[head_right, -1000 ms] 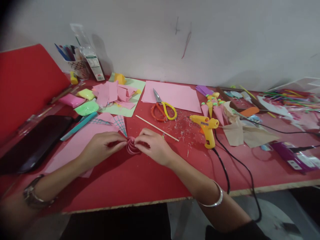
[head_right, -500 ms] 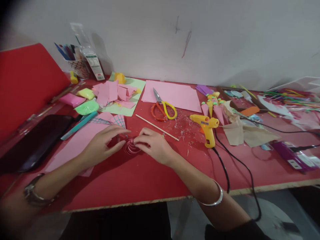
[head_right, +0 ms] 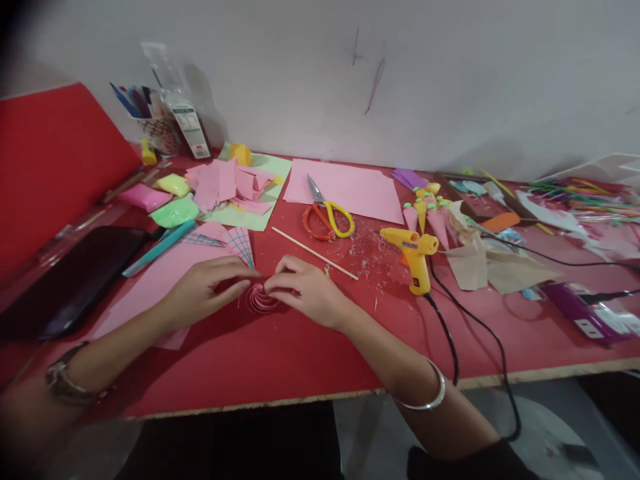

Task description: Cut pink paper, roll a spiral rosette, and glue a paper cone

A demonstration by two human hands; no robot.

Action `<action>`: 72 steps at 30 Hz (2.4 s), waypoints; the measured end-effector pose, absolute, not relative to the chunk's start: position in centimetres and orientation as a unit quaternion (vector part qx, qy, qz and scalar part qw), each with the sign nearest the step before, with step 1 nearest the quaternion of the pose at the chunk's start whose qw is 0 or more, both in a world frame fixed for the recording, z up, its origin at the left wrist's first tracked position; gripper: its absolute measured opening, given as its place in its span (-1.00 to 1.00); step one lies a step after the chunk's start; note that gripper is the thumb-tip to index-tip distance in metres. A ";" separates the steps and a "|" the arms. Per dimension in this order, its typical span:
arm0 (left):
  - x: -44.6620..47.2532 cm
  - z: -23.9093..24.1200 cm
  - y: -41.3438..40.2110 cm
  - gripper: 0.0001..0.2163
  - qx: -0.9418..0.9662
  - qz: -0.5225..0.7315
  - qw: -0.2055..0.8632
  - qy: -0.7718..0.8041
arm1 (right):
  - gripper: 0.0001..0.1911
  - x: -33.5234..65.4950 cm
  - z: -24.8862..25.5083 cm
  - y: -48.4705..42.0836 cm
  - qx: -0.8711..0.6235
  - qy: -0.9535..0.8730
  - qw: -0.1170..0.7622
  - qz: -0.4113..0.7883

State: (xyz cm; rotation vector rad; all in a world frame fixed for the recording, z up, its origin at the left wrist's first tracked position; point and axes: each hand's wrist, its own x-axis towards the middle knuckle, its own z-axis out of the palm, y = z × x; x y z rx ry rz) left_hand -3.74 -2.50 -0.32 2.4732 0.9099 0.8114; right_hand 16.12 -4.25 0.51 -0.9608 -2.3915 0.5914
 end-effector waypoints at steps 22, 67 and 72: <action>-3.9 -0.6 -2.4 -0.90 0.868 0.301 0.245 0.311 | -0.93 15.9 1.0 -4.5 -0.342 -0.872 0.266 0.229; -4.1 -0.7 -2.8 -0.76 0.930 0.267 0.067 0.242 | -0.89 15.9 0.8 -4.5 -0.324 -0.885 0.236 0.238; -4.1 -0.5 -2.8 -0.73 0.936 0.256 0.053 0.235 | -0.90 15.8 0.8 -4.6 -0.313 -0.889 0.229 0.246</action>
